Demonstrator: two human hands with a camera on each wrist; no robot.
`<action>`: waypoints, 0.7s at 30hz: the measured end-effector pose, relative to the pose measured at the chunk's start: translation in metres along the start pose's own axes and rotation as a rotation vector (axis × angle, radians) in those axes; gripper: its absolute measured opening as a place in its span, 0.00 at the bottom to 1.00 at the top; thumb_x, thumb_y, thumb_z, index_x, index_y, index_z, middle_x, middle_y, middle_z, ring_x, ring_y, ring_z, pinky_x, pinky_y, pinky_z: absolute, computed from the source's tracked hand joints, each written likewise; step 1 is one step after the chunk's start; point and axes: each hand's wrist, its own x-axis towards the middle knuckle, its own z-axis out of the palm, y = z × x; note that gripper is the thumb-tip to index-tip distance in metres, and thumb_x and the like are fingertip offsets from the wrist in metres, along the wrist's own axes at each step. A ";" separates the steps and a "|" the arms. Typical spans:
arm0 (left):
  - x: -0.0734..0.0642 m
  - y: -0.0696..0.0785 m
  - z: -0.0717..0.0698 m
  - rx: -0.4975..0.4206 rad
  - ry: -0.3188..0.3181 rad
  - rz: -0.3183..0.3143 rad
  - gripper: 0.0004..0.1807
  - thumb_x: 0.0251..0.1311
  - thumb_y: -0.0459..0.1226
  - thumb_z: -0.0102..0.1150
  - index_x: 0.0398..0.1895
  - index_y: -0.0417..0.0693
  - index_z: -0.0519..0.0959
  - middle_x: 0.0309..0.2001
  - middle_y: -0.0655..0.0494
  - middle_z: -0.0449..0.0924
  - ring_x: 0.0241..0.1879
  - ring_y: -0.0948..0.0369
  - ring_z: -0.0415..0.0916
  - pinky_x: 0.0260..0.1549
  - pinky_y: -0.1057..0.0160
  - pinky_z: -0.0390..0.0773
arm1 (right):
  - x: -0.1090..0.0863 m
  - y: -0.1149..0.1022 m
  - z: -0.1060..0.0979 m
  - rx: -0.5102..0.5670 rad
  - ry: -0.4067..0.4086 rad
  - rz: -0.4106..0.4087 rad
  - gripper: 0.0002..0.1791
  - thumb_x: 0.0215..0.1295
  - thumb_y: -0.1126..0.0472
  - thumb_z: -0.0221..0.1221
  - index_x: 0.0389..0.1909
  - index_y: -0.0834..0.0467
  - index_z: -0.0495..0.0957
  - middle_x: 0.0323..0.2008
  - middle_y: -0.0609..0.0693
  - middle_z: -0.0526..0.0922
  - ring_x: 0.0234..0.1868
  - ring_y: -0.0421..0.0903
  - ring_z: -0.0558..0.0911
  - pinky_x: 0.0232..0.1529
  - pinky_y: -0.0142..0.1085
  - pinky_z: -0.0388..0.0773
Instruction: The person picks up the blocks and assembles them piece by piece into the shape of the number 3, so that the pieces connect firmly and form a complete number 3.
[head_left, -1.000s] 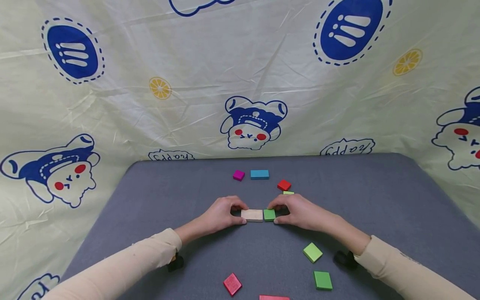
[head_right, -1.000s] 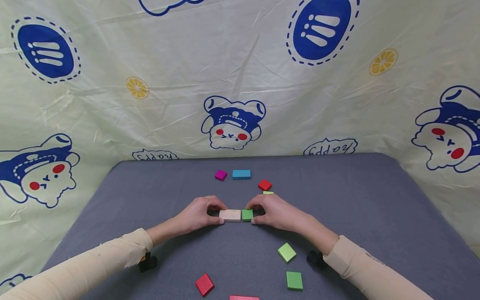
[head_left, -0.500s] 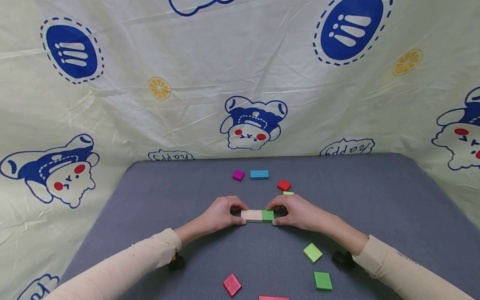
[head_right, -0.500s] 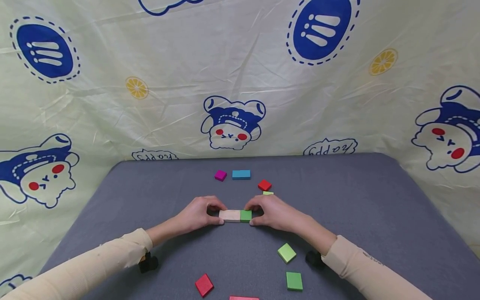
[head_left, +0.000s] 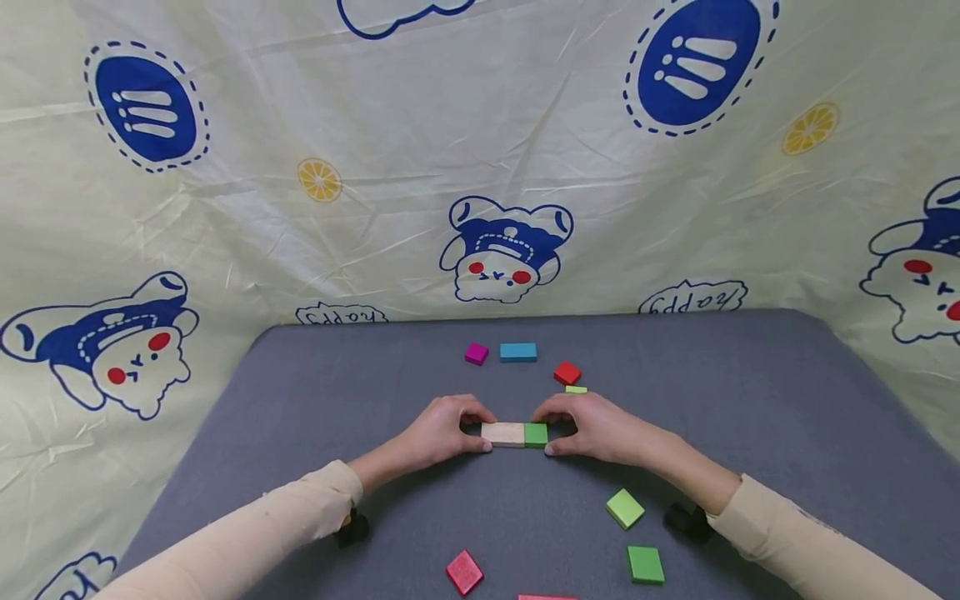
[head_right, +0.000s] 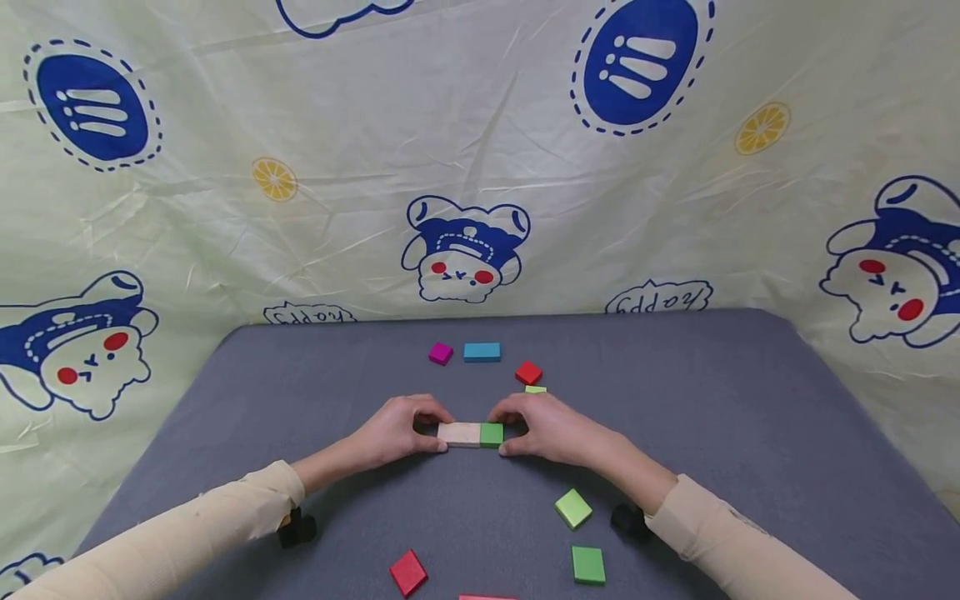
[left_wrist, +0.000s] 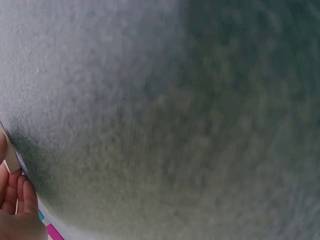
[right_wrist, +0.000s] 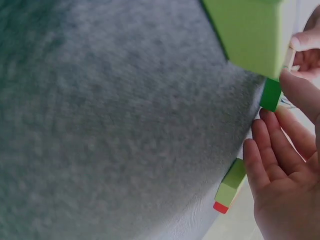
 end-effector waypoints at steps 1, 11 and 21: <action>0.000 0.000 0.001 -0.005 0.002 -0.001 0.14 0.54 0.36 0.73 0.45 0.50 0.85 0.40 0.63 0.79 0.41 0.63 0.74 0.44 0.62 0.75 | -0.001 0.000 -0.001 0.008 0.004 0.003 0.20 0.58 0.56 0.70 0.52 0.50 0.80 0.45 0.38 0.80 0.46 0.41 0.78 0.51 0.45 0.75; -0.001 -0.002 0.002 0.003 0.009 0.009 0.14 0.54 0.35 0.73 0.44 0.49 0.85 0.41 0.63 0.79 0.41 0.65 0.74 0.44 0.64 0.75 | -0.015 0.006 -0.020 0.037 0.110 0.022 0.17 0.63 0.62 0.66 0.53 0.56 0.81 0.48 0.46 0.82 0.49 0.47 0.79 0.53 0.50 0.75; -0.001 -0.002 0.002 0.005 0.009 0.014 0.14 0.54 0.35 0.73 0.44 0.49 0.85 0.41 0.63 0.79 0.42 0.65 0.74 0.45 0.64 0.75 | -0.019 0.026 -0.027 -0.028 0.202 0.013 0.18 0.63 0.64 0.65 0.55 0.58 0.80 0.50 0.48 0.81 0.50 0.50 0.79 0.52 0.51 0.75</action>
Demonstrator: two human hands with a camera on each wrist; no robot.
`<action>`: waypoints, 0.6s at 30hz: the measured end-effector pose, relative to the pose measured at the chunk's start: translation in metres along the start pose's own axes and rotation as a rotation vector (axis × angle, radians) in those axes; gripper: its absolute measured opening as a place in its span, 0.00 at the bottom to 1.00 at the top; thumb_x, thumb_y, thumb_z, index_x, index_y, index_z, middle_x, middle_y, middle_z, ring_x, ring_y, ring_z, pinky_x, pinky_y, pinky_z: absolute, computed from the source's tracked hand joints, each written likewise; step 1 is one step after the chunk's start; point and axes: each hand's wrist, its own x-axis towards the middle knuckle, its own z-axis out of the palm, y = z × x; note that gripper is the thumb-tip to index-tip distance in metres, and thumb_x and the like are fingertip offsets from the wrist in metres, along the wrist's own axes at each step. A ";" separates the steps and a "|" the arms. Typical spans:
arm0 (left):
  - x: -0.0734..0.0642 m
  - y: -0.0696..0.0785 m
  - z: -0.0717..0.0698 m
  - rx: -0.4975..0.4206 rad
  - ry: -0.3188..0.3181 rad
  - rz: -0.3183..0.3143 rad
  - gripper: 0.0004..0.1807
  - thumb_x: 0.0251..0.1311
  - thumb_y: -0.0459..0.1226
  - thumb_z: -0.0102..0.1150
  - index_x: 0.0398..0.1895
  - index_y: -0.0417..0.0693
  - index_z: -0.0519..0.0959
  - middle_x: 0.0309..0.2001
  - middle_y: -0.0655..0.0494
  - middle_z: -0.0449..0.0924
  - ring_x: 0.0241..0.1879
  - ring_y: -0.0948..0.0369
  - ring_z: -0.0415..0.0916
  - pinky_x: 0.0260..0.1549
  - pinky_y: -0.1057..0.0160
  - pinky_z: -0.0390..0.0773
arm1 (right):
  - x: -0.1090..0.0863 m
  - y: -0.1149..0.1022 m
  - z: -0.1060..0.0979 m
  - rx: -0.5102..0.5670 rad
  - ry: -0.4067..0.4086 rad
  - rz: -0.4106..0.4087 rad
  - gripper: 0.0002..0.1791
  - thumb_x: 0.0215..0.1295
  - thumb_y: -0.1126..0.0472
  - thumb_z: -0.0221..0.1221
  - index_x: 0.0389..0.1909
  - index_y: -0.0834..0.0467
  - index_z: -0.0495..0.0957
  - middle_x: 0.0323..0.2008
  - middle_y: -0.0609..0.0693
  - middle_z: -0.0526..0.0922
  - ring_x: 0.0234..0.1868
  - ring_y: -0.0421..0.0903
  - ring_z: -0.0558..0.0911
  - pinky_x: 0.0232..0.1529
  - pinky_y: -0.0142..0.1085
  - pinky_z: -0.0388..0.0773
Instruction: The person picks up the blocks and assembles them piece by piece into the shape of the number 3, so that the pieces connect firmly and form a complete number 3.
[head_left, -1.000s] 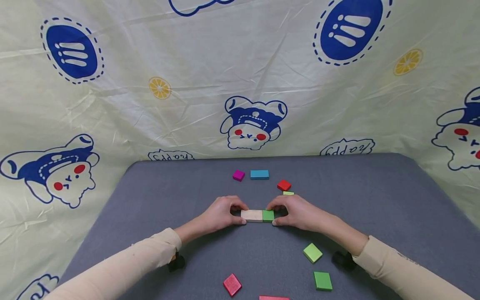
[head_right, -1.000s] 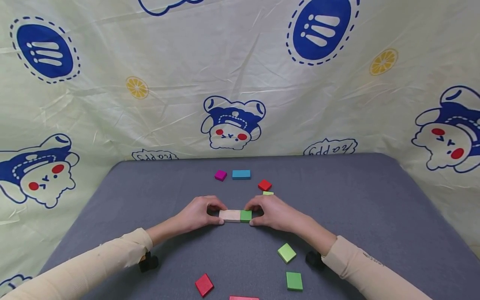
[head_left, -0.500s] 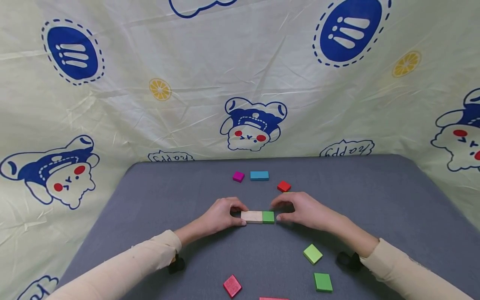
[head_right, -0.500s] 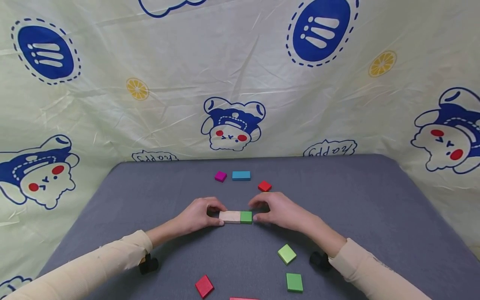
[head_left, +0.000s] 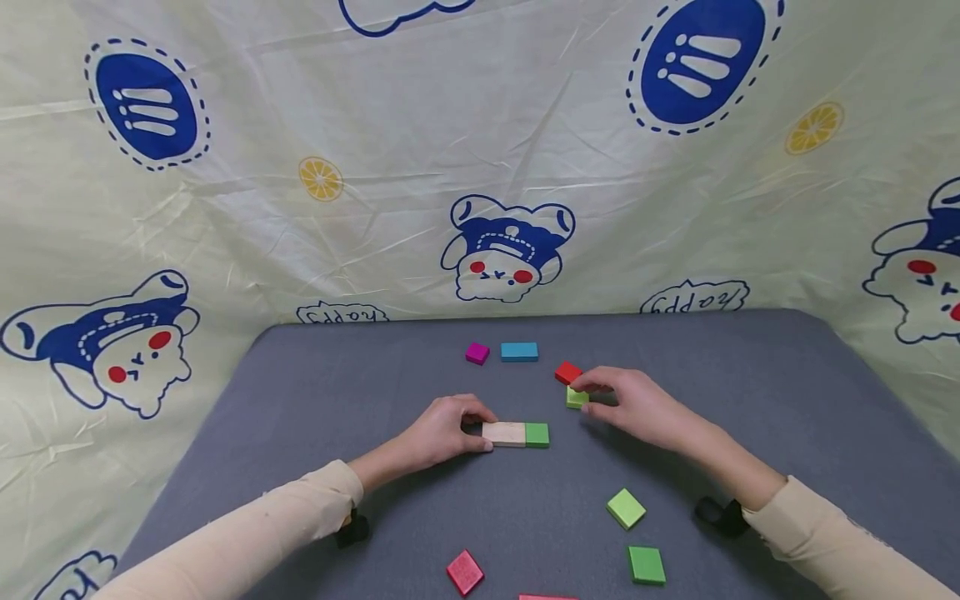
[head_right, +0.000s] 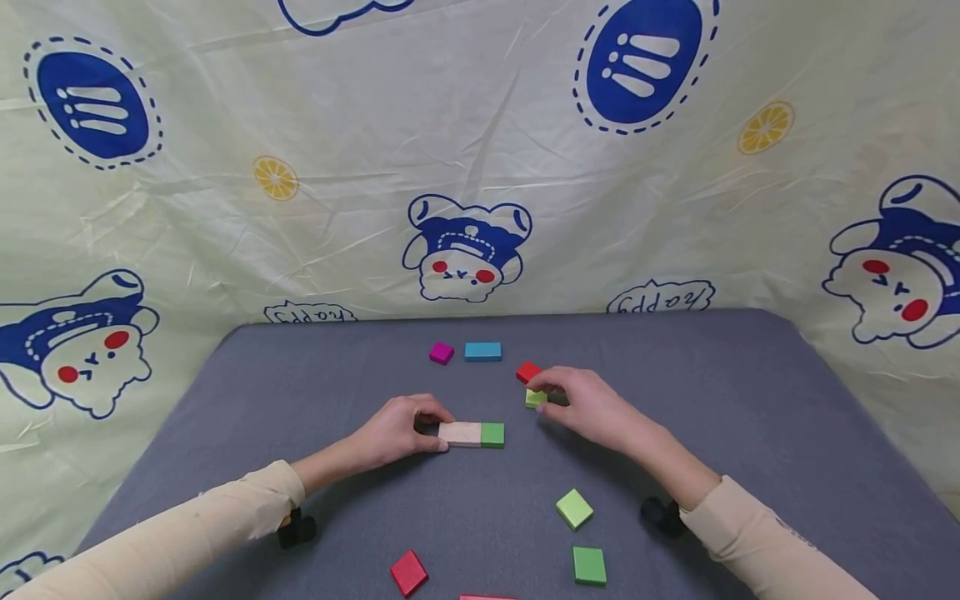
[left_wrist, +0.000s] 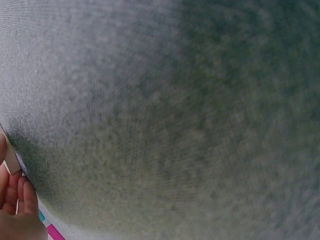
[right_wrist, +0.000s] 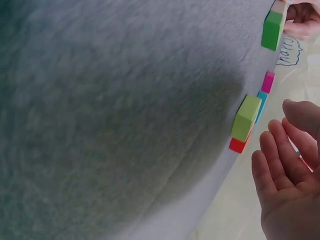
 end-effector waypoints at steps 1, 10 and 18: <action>0.000 0.000 0.000 0.000 -0.001 0.001 0.14 0.54 0.35 0.73 0.44 0.48 0.85 0.41 0.63 0.79 0.42 0.65 0.74 0.45 0.64 0.75 | 0.000 0.002 0.000 -0.001 0.005 -0.001 0.18 0.63 0.64 0.65 0.54 0.58 0.80 0.50 0.49 0.81 0.50 0.50 0.79 0.52 0.51 0.75; -0.001 0.002 0.000 -0.001 -0.003 0.007 0.14 0.54 0.34 0.72 0.45 0.48 0.84 0.41 0.61 0.79 0.42 0.64 0.74 0.45 0.64 0.75 | 0.001 0.012 0.000 -0.071 0.039 -0.008 0.18 0.61 0.65 0.66 0.53 0.59 0.80 0.49 0.51 0.82 0.52 0.51 0.79 0.53 0.52 0.74; -0.001 0.001 0.000 -0.005 -0.004 0.010 0.14 0.55 0.34 0.72 0.45 0.48 0.84 0.41 0.61 0.79 0.42 0.63 0.74 0.45 0.63 0.75 | 0.004 0.022 0.001 0.002 0.010 0.062 0.20 0.60 0.63 0.68 0.53 0.59 0.80 0.48 0.52 0.82 0.49 0.51 0.79 0.52 0.52 0.74</action>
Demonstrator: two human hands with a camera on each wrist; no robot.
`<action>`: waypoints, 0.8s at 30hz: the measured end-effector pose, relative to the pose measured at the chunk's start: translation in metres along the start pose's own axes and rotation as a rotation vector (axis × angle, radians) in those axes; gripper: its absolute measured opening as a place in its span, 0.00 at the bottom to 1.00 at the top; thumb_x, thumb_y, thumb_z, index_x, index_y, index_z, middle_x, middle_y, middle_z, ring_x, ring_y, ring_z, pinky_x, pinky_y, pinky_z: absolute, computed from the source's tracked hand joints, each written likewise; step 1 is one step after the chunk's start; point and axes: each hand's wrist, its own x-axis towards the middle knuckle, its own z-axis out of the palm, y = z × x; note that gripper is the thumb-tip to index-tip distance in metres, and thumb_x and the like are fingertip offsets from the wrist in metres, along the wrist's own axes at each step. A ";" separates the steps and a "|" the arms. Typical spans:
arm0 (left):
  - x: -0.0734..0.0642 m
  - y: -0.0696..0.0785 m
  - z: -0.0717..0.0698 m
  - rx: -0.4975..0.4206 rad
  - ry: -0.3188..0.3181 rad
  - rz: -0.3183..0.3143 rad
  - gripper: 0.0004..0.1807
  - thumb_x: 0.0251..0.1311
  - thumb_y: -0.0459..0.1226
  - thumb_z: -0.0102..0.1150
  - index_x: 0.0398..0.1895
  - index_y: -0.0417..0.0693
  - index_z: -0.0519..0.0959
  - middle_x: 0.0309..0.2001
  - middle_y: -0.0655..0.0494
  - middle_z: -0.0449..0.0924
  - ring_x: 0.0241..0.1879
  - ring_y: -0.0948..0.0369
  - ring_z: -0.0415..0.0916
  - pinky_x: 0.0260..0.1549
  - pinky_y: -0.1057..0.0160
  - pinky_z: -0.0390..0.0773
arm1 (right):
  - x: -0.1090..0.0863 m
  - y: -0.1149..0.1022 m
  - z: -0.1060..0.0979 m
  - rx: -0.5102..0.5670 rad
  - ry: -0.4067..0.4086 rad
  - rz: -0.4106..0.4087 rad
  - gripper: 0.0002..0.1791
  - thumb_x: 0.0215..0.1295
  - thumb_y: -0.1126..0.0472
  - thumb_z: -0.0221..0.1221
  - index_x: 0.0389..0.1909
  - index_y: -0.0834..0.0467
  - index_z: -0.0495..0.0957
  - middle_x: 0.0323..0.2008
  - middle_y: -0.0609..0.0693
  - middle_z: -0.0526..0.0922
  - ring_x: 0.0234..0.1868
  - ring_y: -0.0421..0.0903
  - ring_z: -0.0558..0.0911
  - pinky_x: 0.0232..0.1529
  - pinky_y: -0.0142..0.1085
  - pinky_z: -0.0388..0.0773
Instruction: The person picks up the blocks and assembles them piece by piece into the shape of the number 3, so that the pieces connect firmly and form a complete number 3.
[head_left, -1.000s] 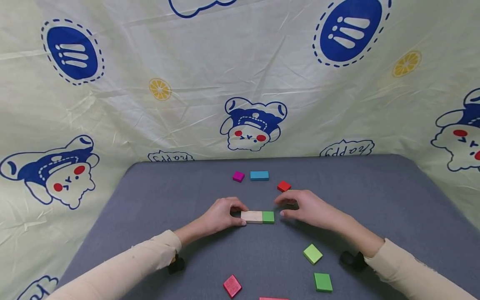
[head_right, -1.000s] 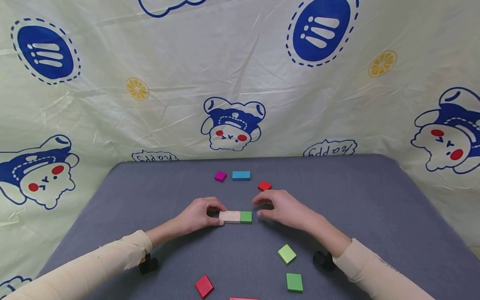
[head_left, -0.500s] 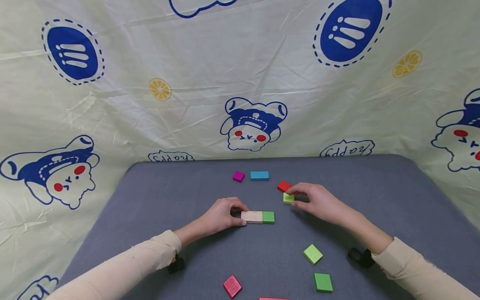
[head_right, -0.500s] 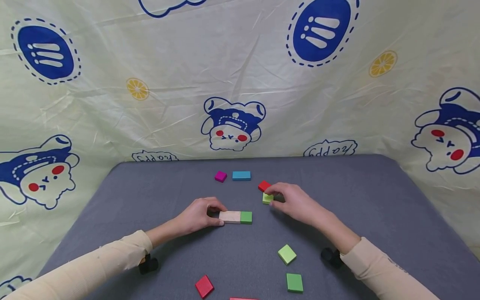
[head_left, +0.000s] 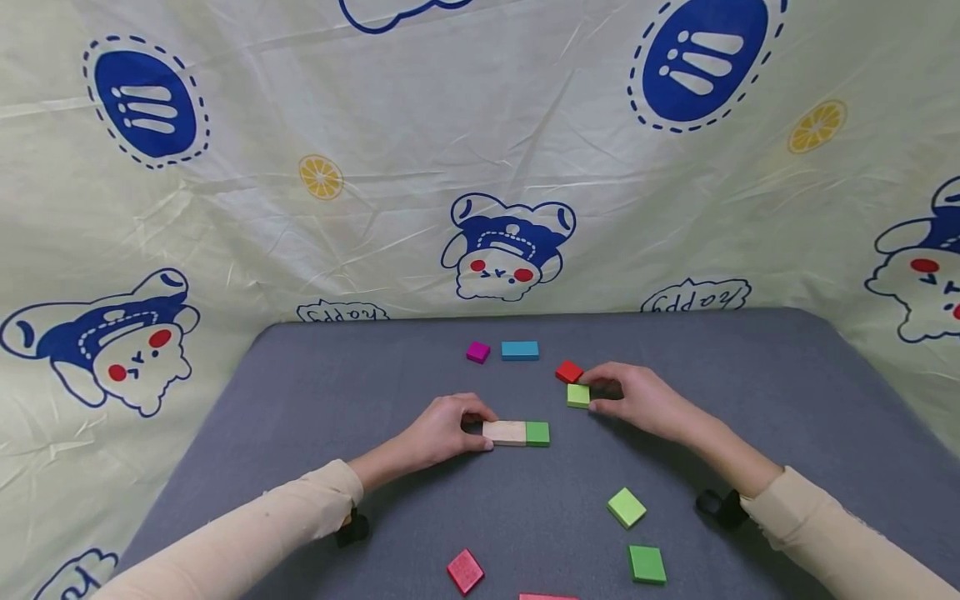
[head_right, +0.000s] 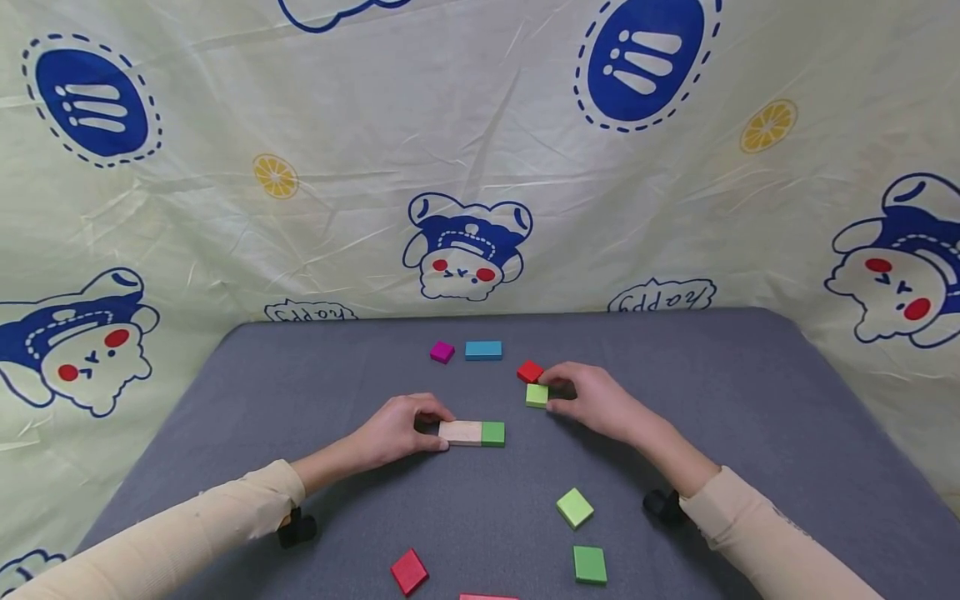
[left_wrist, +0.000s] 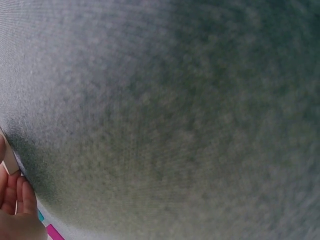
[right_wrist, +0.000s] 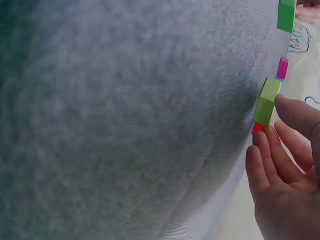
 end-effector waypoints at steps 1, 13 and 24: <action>0.000 0.000 0.000 -0.001 0.000 0.001 0.14 0.55 0.34 0.72 0.45 0.48 0.84 0.41 0.61 0.79 0.42 0.63 0.74 0.45 0.63 0.75 | 0.000 0.001 0.000 0.016 -0.010 0.011 0.20 0.60 0.63 0.68 0.53 0.59 0.80 0.48 0.52 0.82 0.48 0.51 0.79 0.52 0.51 0.75; 0.001 -0.001 0.000 0.002 0.004 0.006 0.14 0.55 0.34 0.72 0.45 0.48 0.84 0.41 0.61 0.80 0.42 0.63 0.74 0.45 0.62 0.75 | 0.009 0.004 -0.001 0.035 -0.054 0.041 0.19 0.59 0.61 0.68 0.52 0.60 0.81 0.45 0.50 0.82 0.45 0.49 0.78 0.49 0.49 0.75; 0.000 -0.001 -0.001 0.001 0.004 0.003 0.14 0.55 0.35 0.72 0.45 0.48 0.84 0.42 0.62 0.80 0.42 0.63 0.74 0.45 0.63 0.75 | 0.009 -0.001 0.004 0.071 -0.070 0.046 0.19 0.59 0.58 0.69 0.50 0.57 0.81 0.41 0.47 0.82 0.43 0.46 0.78 0.47 0.45 0.76</action>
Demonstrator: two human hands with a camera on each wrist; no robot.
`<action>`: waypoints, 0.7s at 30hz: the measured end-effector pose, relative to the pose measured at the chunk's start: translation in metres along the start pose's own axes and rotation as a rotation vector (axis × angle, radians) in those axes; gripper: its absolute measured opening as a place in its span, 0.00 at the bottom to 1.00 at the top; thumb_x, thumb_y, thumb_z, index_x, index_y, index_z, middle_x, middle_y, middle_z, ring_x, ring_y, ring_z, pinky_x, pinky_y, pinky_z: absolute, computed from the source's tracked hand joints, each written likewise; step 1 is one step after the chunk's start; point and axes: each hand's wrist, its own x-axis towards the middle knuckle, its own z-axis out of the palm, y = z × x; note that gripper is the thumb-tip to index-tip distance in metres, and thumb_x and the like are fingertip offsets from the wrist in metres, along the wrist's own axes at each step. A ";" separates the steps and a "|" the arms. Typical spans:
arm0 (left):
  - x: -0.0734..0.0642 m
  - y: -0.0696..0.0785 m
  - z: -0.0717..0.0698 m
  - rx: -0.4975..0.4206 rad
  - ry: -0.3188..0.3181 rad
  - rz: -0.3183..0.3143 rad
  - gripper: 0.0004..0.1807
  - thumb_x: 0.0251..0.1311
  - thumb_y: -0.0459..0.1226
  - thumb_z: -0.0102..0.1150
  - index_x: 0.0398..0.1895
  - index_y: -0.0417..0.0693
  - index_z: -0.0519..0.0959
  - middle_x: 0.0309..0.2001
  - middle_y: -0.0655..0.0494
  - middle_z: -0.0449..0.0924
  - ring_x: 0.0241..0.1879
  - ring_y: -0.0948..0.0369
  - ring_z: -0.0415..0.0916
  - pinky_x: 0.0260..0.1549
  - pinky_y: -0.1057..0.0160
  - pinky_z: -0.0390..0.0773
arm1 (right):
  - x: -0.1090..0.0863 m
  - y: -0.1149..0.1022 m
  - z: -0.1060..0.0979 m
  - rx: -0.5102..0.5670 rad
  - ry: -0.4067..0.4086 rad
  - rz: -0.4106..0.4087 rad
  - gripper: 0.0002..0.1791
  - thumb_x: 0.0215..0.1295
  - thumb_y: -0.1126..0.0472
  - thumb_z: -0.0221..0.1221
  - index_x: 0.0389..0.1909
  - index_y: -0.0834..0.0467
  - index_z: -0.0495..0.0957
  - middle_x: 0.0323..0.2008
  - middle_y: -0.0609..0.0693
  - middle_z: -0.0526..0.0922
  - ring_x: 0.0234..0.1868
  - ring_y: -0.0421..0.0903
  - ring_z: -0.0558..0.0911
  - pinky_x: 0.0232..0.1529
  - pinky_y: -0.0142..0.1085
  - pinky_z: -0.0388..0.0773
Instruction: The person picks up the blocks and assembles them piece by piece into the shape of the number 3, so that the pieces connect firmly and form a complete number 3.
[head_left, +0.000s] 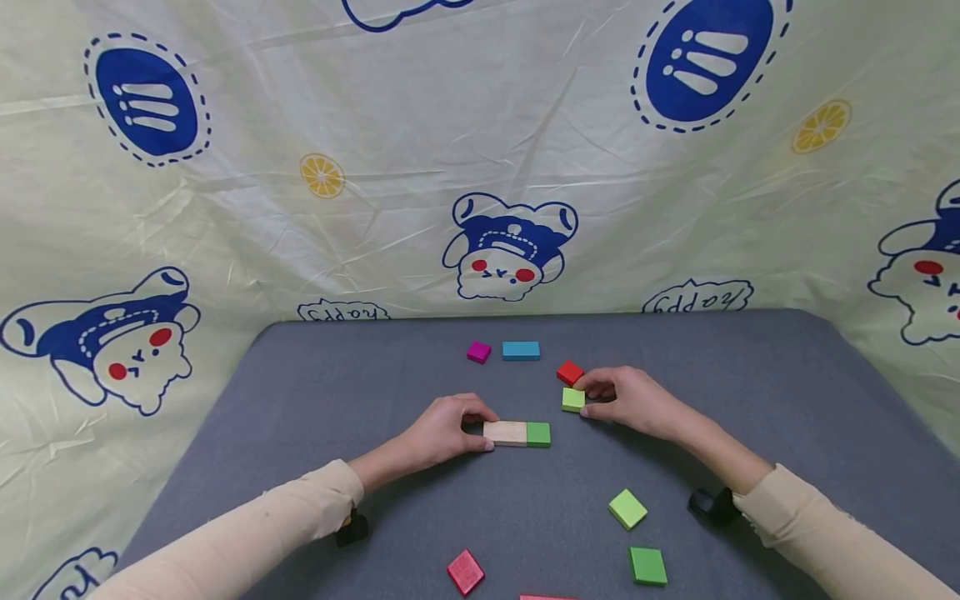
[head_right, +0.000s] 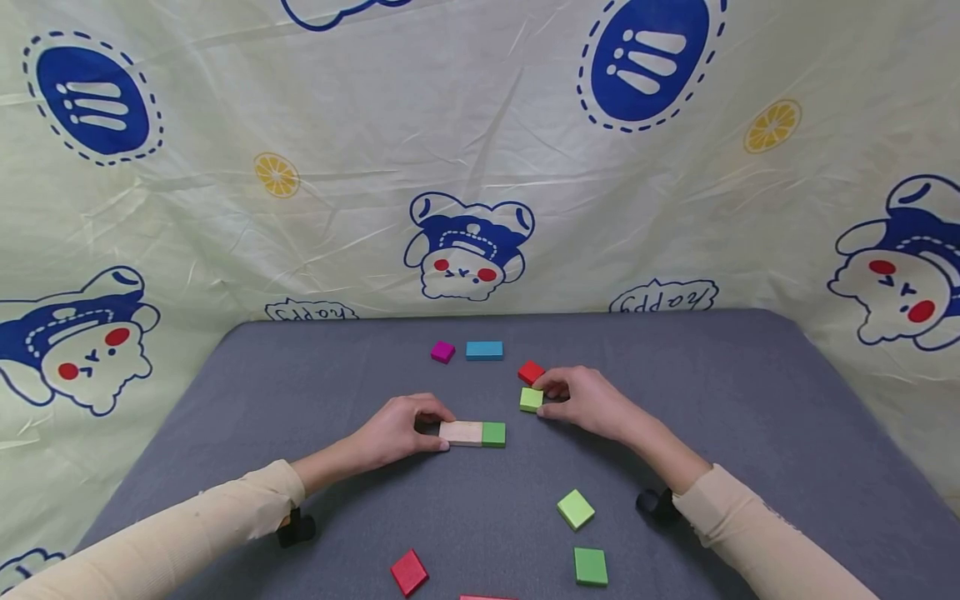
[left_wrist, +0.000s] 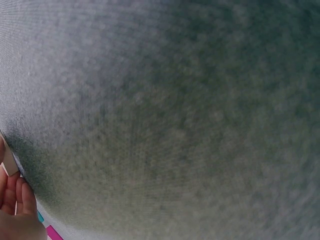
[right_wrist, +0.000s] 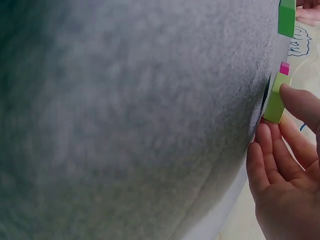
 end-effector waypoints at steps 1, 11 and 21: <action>0.000 0.000 0.000 0.002 0.000 0.000 0.14 0.54 0.35 0.72 0.45 0.48 0.84 0.42 0.62 0.80 0.42 0.63 0.74 0.45 0.63 0.75 | 0.000 0.000 0.001 0.002 0.000 -0.002 0.19 0.59 0.58 0.69 0.50 0.57 0.81 0.41 0.47 0.82 0.43 0.45 0.78 0.47 0.45 0.76; 0.000 0.000 0.001 -0.007 0.004 0.006 0.14 0.55 0.34 0.72 0.45 0.48 0.84 0.42 0.61 0.80 0.42 0.63 0.74 0.45 0.63 0.75 | 0.002 -0.010 0.007 0.031 0.001 -0.030 0.18 0.59 0.58 0.69 0.50 0.55 0.82 0.41 0.45 0.82 0.43 0.44 0.78 0.48 0.45 0.76; 0.000 0.000 0.000 0.004 0.005 0.007 0.14 0.55 0.34 0.72 0.45 0.48 0.84 0.41 0.62 0.79 0.42 0.63 0.74 0.45 0.63 0.75 | 0.006 -0.021 0.014 0.045 -0.017 -0.048 0.19 0.59 0.58 0.69 0.52 0.55 0.81 0.43 0.45 0.82 0.45 0.45 0.79 0.50 0.45 0.76</action>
